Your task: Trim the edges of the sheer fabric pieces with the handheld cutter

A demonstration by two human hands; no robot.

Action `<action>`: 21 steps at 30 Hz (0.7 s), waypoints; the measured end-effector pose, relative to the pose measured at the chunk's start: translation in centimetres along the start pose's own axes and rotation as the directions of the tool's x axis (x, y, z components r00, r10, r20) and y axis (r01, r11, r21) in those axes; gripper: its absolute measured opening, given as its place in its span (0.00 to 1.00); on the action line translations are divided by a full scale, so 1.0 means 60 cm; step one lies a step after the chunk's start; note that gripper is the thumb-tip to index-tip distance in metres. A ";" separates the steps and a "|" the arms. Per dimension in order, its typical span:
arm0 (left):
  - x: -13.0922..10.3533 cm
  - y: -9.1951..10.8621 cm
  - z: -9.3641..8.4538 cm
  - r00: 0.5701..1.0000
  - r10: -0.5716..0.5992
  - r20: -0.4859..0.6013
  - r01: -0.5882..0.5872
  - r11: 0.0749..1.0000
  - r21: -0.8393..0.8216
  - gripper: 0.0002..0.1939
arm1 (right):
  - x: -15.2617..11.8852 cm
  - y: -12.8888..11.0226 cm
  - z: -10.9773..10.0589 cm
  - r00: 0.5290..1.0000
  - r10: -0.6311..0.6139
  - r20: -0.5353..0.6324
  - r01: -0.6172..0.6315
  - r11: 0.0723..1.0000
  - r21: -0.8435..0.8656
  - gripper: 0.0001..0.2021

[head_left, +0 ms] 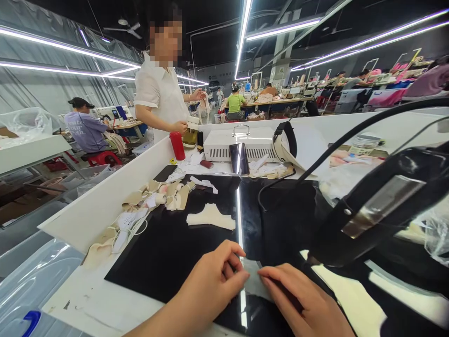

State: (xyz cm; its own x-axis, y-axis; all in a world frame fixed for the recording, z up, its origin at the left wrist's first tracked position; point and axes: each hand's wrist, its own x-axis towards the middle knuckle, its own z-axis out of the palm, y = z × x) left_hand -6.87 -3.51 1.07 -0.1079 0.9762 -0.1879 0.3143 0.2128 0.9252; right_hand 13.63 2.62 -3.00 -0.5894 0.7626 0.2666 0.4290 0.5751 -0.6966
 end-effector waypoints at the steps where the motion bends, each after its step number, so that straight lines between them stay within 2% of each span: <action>1: 0.001 0.000 -0.001 1.000 0.026 -0.010 -0.025 0.995 0.094 0.08 | 0.001 0.002 0.002 1.000 -0.026 0.010 0.026 0.999 -0.034 0.11; 4: 0.004 -0.006 -0.002 0.991 0.130 -0.023 -0.114 0.931 0.348 0.02 | 0.001 0.010 0.009 0.991 -0.133 -0.006 0.130 0.975 -0.181 0.11; 9: 0.009 -0.033 0.002 0.951 0.308 0.001 -0.241 0.745 0.622 0.06 | 0.001 0.016 0.019 0.945 -0.315 -0.089 0.253 0.876 -0.411 0.17; 14: 0.010 -0.042 0.002 0.925 0.376 0.042 -0.294 0.644 0.707 0.07 | 0.010 0.009 0.019 0.909 -0.404 -0.102 0.316 0.828 -0.463 0.20; 21: 0.011 -0.046 0.004 0.921 0.389 0.038 -0.293 0.623 0.725 0.07 | 0.011 0.005 0.021 0.913 -0.394 -0.108 0.311 0.842 -0.440 0.19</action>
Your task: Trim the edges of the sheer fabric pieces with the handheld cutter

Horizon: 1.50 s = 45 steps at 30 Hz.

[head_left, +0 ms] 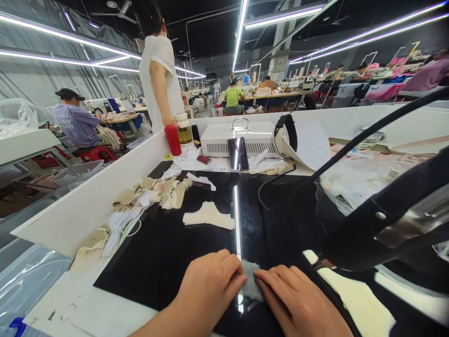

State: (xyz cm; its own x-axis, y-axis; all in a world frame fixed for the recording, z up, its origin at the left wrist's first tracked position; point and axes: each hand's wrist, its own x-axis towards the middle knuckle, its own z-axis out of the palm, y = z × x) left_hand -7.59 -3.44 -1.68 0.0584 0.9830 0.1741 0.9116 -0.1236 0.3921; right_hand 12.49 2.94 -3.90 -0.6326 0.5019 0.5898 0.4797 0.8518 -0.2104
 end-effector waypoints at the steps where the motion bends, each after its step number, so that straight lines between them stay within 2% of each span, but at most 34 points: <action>1: -0.001 0.000 0.000 1.000 0.003 -0.002 -0.003 1.000 -0.004 0.07 | -0.001 0.000 0.000 1.000 0.005 0.000 -0.005 1.000 0.007 0.19; 7: -0.003 0.000 -0.002 1.000 0.022 -0.013 -0.022 1.000 -0.017 0.07 | -0.008 0.005 0.003 0.999 0.024 0.030 -0.025 0.999 0.035 0.17; 17: -0.003 0.003 -0.006 0.999 -0.027 0.040 0.027 1.000 -0.004 0.07 | -0.005 -0.003 0.000 1.000 0.011 -0.024 -0.010 1.000 0.016 0.19; 40: -0.008 0.001 -0.004 1.000 0.011 0.022 -0.012 0.999 0.053 0.05 | -0.004 -0.005 0.004 1.000 0.005 -0.009 -0.005 1.000 0.023 0.18; 43: -0.008 0.004 -0.007 0.999 0.049 -0.014 -0.048 0.996 0.081 0.05 | -0.004 -0.005 0.006 1.000 0.011 -0.009 -0.010 1.000 0.026 0.18; 45: -0.007 0.006 -0.011 0.988 0.135 -0.069 -0.125 0.984 0.130 0.07 | -0.003 -0.004 0.006 1.000 0.020 -0.001 -0.020 0.999 0.039 0.18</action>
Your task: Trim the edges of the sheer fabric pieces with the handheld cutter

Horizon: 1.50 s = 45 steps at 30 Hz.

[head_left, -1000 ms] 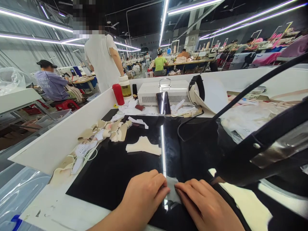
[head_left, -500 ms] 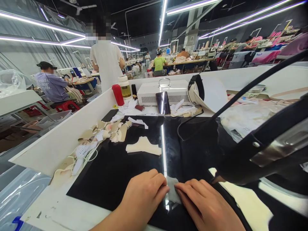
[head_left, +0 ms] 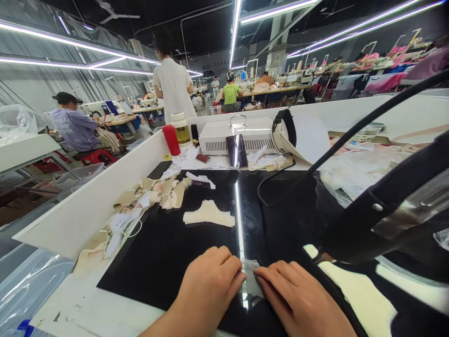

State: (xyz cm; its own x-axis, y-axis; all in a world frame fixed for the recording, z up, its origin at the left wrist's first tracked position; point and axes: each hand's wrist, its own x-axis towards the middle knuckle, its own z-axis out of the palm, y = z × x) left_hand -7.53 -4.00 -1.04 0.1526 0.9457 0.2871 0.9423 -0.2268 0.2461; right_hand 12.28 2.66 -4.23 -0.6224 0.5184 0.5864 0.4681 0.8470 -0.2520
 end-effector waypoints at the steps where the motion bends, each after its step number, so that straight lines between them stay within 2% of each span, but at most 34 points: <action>1: 0.001 0.001 -0.001 0.998 0.048 -0.040 -0.047 0.999 0.020 0.09 | 0.001 0.000 0.000 1.000 0.004 0.006 -0.004 1.000 0.004 0.18; 4: 0.002 0.004 -0.001 0.979 0.178 -0.104 -0.177 0.984 0.015 0.10 | 0.002 -0.001 0.000 1.000 0.000 0.000 0.000 1.000 0.001 0.18; 7: 0.000 0.003 0.008 0.955 0.286 -0.081 -0.292 0.953 -0.079 0.07 | 0.001 -0.001 0.000 1.000 -0.012 -0.013 0.012 1.000 -0.006 0.19; 10: -0.004 -0.002 0.023 0.938 0.337 -0.083 -0.345 0.931 -0.120 0.06 | 0.002 -0.002 0.001 1.000 -0.008 -0.009 0.008 1.000 0.009 0.19; 14: -0.009 -0.008 0.036 0.929 0.353 -0.106 -0.362 0.929 -0.079 0.07 | 0.001 -0.001 0.001 1.000 0.009 0.010 -0.009 1.000 0.023 0.18; 24: -0.011 -0.010 0.040 0.937 0.333 -0.110 -0.342 0.936 -0.078 0.08 | -0.006 0.002 0.002 0.998 0.028 0.052 -0.030 0.999 0.038 0.16; 31: -0.013 -0.011 0.039 0.943 0.321 -0.092 -0.329 0.940 -0.088 0.09 | 0.001 -0.002 -0.004 1.000 -0.005 -0.026 0.006 1.000 0.013 0.18; 36: -0.008 -0.008 0.034 0.940 0.320 -0.118 -0.331 0.939 -0.090 0.09 | -0.001 -0.003 -0.007 0.998 -0.017 -0.056 0.015 0.999 -0.036 0.20; 45: -0.002 -0.003 0.034 0.925 0.340 -0.168 -0.352 0.935 -0.045 0.07 | 0.001 0.005 -0.006 0.999 -0.026 -0.036 0.023 0.998 -0.062 0.22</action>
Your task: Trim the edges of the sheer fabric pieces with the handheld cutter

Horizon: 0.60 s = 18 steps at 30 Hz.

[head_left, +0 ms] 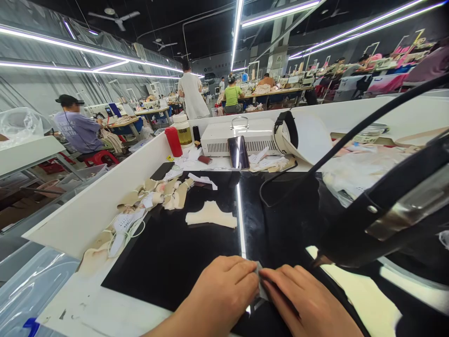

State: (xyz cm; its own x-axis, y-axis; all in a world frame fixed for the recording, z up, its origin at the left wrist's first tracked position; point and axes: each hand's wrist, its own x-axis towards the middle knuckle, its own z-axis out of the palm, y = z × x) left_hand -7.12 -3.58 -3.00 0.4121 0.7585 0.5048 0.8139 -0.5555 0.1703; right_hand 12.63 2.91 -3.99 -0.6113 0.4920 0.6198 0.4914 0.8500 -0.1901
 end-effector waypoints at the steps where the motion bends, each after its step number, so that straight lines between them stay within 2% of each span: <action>1: 0.000 0.000 0.000 1.000 0.003 0.002 -0.003 1.000 0.003 0.07 | -0.002 0.001 0.001 1.000 -0.001 0.001 0.001 1.000 -0.007 0.22; 12: -0.003 0.000 0.003 0.999 0.031 0.041 -0.034 0.997 0.064 0.08 | -0.004 0.000 0.002 0.998 -0.064 0.005 0.064 0.990 -0.127 0.22; 18: -0.002 -0.001 0.002 0.998 0.065 -0.001 -0.064 0.995 0.079 0.08 | -0.009 0.002 0.006 0.998 -0.048 0.030 0.050 0.994 -0.094 0.20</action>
State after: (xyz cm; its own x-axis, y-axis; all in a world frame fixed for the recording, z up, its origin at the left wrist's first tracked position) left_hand -7.19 -3.61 -3.18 0.4635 0.7209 0.5152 0.8155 -0.5744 0.0701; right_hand 12.79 2.80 -4.60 -0.6522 0.4564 0.6052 0.5163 0.8521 -0.0862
